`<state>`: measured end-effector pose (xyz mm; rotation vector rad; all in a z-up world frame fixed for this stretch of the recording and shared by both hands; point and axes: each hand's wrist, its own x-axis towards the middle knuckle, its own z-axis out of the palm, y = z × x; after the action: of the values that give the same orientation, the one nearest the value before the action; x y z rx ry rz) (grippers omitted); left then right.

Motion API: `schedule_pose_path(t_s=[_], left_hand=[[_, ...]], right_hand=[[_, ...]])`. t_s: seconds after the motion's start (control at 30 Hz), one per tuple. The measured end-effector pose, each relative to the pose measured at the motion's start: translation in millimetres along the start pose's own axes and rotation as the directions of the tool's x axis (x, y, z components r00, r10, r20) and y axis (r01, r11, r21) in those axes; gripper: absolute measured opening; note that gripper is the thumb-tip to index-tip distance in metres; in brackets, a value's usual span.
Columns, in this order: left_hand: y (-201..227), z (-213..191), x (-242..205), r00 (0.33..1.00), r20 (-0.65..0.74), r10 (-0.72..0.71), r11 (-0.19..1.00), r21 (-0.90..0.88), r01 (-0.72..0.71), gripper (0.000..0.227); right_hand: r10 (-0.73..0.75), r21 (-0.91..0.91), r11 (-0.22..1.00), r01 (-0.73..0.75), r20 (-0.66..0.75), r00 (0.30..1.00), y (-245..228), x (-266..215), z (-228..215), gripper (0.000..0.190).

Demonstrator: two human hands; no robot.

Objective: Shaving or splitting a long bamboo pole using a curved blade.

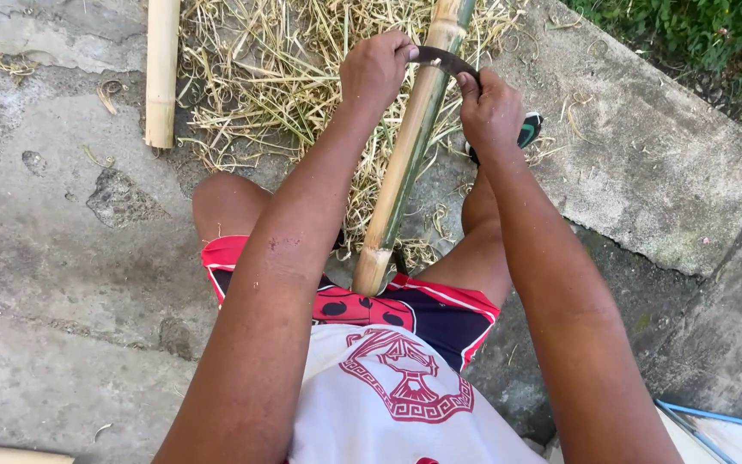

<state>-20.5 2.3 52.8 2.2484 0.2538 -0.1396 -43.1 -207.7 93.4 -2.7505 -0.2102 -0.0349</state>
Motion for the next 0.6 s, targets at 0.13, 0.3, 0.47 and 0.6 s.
schedule_pose_path(t_s=[0.13, 0.3, 0.47, 0.6], left_hand=[[-11.8, 7.7, -17.6, 1.000, -0.013, 0.002, 1.000, -0.027, -0.002, 0.018], [-27.6, 2.5, -56.7, 0.990, 0.141, 0.007, 1.000, 0.011, -0.008, 0.026], [-52.0, -25.0, -162.3, 0.974, 0.226, -0.004, 0.999, -0.038, 0.013, 0.030], [-73.1, -49.7, -252.2, 0.939, 0.337, -0.076, 0.995, -0.029, 0.091, 0.020]], right_hand=[[0.039, 0.002, 0.999, -0.039, 0.035, 0.999, -15.7, -21.6, -10.2, 0.042], [0.293, 0.008, 0.951, -0.310, 0.305, 0.906, -32.8, -58.4, -14.6, 0.038], [0.100, 0.028, 0.994, -0.107, 0.193, 0.976, -34.9, -157.1, 0.7, 0.036], [0.043, 0.025, 0.998, -0.055, 0.356, 0.933, -20.6, -251.3, 26.4, 0.037]])
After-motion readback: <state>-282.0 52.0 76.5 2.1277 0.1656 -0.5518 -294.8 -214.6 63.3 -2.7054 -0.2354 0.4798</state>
